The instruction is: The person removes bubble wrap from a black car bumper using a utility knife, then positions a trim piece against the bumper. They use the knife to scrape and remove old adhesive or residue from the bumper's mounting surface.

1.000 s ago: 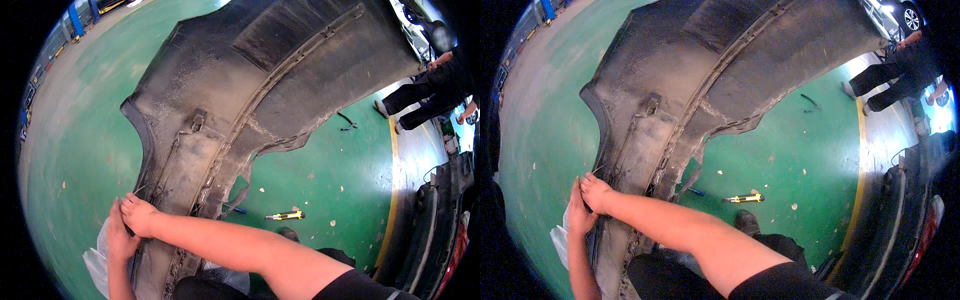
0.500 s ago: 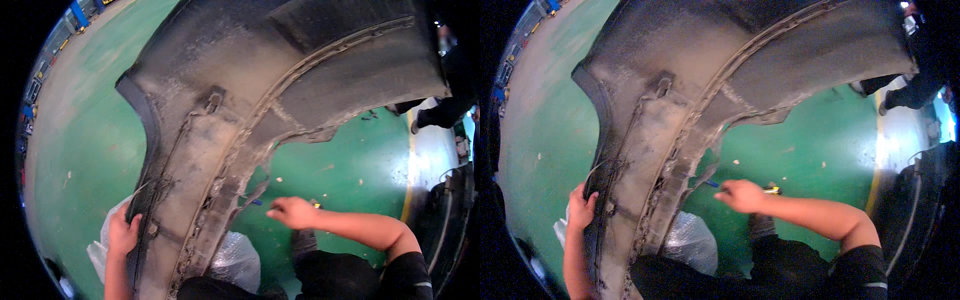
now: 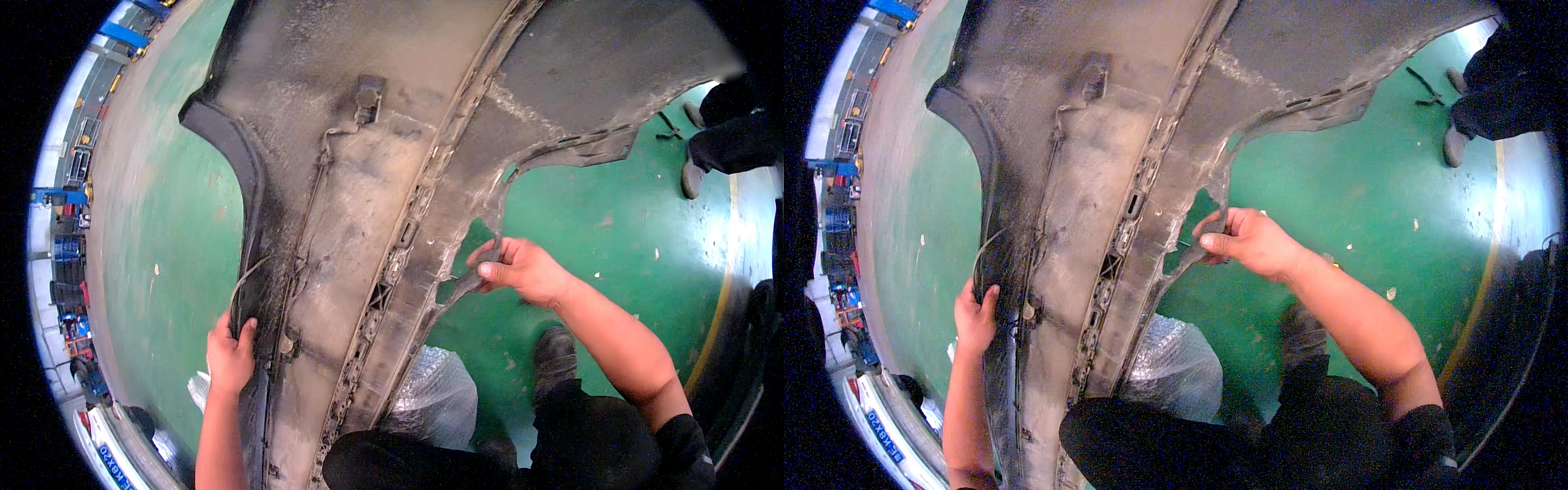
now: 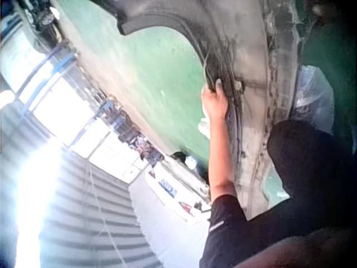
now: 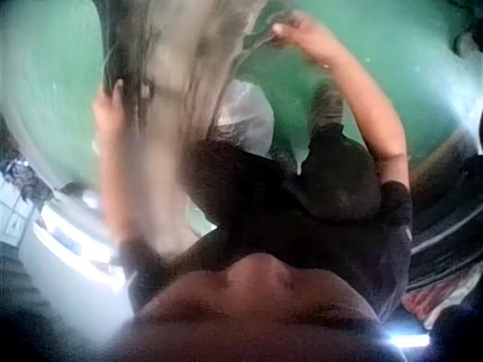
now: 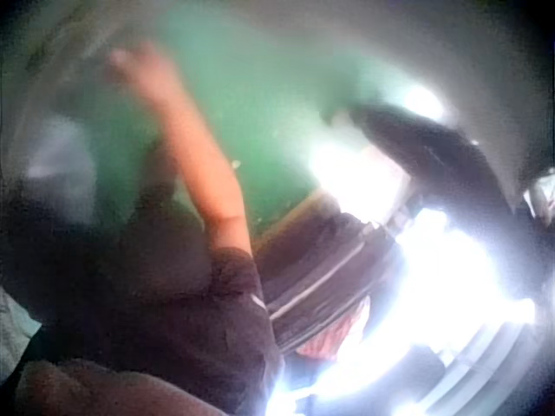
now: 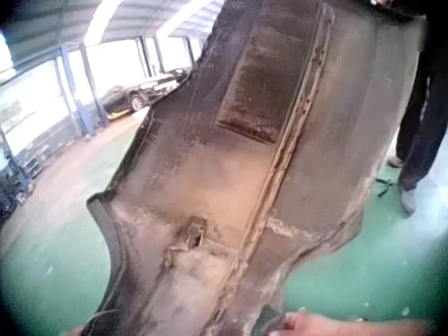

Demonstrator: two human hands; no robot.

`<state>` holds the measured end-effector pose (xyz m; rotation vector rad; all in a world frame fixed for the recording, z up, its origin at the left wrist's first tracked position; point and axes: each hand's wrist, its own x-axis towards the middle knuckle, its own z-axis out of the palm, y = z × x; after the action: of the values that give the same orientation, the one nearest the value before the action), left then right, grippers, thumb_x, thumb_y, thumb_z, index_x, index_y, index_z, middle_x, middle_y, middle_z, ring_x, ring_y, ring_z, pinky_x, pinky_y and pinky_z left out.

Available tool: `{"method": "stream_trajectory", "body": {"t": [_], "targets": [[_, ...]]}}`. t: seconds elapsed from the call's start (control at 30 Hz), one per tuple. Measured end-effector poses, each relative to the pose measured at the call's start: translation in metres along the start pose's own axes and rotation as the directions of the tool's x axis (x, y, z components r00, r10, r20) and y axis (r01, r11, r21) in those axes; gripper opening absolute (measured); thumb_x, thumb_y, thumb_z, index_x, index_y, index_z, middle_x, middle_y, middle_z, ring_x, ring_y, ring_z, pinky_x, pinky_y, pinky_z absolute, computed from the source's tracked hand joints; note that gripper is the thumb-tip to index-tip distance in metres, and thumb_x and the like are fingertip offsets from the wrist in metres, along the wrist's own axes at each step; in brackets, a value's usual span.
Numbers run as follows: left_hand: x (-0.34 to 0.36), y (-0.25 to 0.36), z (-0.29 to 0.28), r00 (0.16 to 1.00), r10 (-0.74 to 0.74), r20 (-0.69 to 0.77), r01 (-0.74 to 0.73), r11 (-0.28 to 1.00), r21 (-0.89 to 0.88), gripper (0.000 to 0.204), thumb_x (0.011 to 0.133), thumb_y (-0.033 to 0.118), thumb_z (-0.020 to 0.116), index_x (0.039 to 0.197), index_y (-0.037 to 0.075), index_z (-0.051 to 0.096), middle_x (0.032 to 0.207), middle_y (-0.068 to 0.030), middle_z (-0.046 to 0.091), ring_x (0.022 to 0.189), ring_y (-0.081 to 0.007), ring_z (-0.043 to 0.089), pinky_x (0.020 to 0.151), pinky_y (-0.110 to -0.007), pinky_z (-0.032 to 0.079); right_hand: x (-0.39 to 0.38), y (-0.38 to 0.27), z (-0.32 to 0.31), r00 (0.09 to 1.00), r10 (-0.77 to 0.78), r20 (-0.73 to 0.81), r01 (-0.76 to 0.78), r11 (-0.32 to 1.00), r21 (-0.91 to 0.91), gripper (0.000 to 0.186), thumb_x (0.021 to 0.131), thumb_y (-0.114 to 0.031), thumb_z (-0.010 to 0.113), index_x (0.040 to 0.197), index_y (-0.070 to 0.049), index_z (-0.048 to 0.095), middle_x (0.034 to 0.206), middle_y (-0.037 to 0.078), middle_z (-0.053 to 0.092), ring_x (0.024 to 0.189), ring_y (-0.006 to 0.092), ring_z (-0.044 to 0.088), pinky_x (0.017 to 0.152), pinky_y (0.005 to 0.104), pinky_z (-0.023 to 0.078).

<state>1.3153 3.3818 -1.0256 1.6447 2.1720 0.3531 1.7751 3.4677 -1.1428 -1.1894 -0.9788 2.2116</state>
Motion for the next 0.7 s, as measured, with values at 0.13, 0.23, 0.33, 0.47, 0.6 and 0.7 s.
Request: {"method": "stream_trajectory", "body": {"t": [0.13, 0.23, 0.33, 0.47, 0.6, 0.7], "targets": [[0.005, -0.014, 0.004, 1.0, 0.024, 0.004, -0.024, 1.0, -0.019, 0.025, 0.094, 0.013, 0.067, 0.113, -0.002, 0.065, 0.096, -0.0212, 0.072, 0.084, -0.0337, 0.069, 0.079, -0.039, 0.053, 0.016, 0.011, -0.015, 0.996, -0.042, 0.078, 0.048, 0.996, -0.077, 0.016, 0.095, -0.007, 0.068, 0.11, -0.001, 0.068, 0.096, 0.004, 0.07, 0.09, 0.0139, 0.065, 0.085, 0.0302, 0.052], [0.008, -0.028, 0.007, 1.0, 0.025, 0.01, -0.024, 0.997, -0.069, 0.026, 0.093, 0.012, 0.067, 0.115, -0.002, 0.065, 0.098, -0.0214, 0.072, 0.087, -0.0339, 0.07, 0.081, -0.038, 0.053, 0.03, 0.021, -0.021, 0.99, -0.098, 0.106, 0.107, 0.99, -0.088, 0.015, 0.094, -0.003, 0.067, 0.108, -0.001, 0.068, 0.095, 0.003, 0.071, 0.089, 0.0124, 0.064, 0.086, 0.0297, 0.051], [0.006, -0.015, 0.002, 0.999, -0.008, 0.052, 0.013, 0.997, -0.077, 0.027, 0.093, 0.012, 0.067, 0.116, -0.002, 0.064, 0.1, -0.0198, 0.072, 0.09, -0.0309, 0.069, 0.084, -0.037, 0.052, 0.044, 0.028, -0.029, 0.986, -0.051, 0.16, 0.074, 0.987, -0.142, 0.016, 0.093, -0.003, 0.067, 0.108, -0.001, 0.068, 0.098, 0.002, 0.071, 0.09, 0.0113, 0.063, 0.087, 0.0296, 0.051], [0.004, 0.001, -0.002, 0.998, 0.005, 0.068, -0.008, 1.0, 0.03, 0.027, 0.093, 0.01, 0.065, 0.117, -0.003, 0.064, 0.1, -0.0199, 0.072, 0.093, -0.0322, 0.07, 0.086, -0.037, 0.052, 0.046, 0.033, -0.038, 0.986, -0.061, 0.156, 0.095, 0.972, -0.216, 0.016, 0.093, -0.003, 0.068, 0.108, -0.002, 0.069, 0.099, 0.002, 0.071, 0.092, 0.0111, 0.063, 0.088, 0.0302, 0.051], [-0.003, -0.013, -0.001, 0.999, 0.031, 0.042, -0.03, 0.999, -0.04, 0.027, 0.093, 0.01, 0.065, 0.118, -0.002, 0.063, 0.1, -0.022, 0.072, 0.093, -0.038, 0.07, 0.085, -0.04, 0.053, 0.026, 0.029, -0.034, 0.99, -0.05, 0.129, 0.076, 0.977, -0.2, 0.018, 0.093, -0.008, 0.07, 0.111, -0.004, 0.068, 0.102, 0.001, 0.071, 0.093, 0.0109, 0.062, 0.09, 0.0304, 0.051], [-0.003, -0.021, 0.004, 0.999, 0.037, -0.003, -0.037, 0.999, 0.009, 0.028, 0.094, 0.011, 0.065, 0.119, -0.002, 0.063, 0.102, -0.0222, 0.072, 0.094, -0.0387, 0.07, 0.085, -0.04, 0.053, 0.005, 0.011, -0.026, 0.994, -0.045, 0.099, 0.081, 0.918, -0.389, 0.027, 0.093, -0.02, 0.073, 0.114, -0.003, 0.066, 0.106, 0.005, 0.073, 0.096, 0.0146, 0.066, 0.091, 0.0334, 0.052]]}}
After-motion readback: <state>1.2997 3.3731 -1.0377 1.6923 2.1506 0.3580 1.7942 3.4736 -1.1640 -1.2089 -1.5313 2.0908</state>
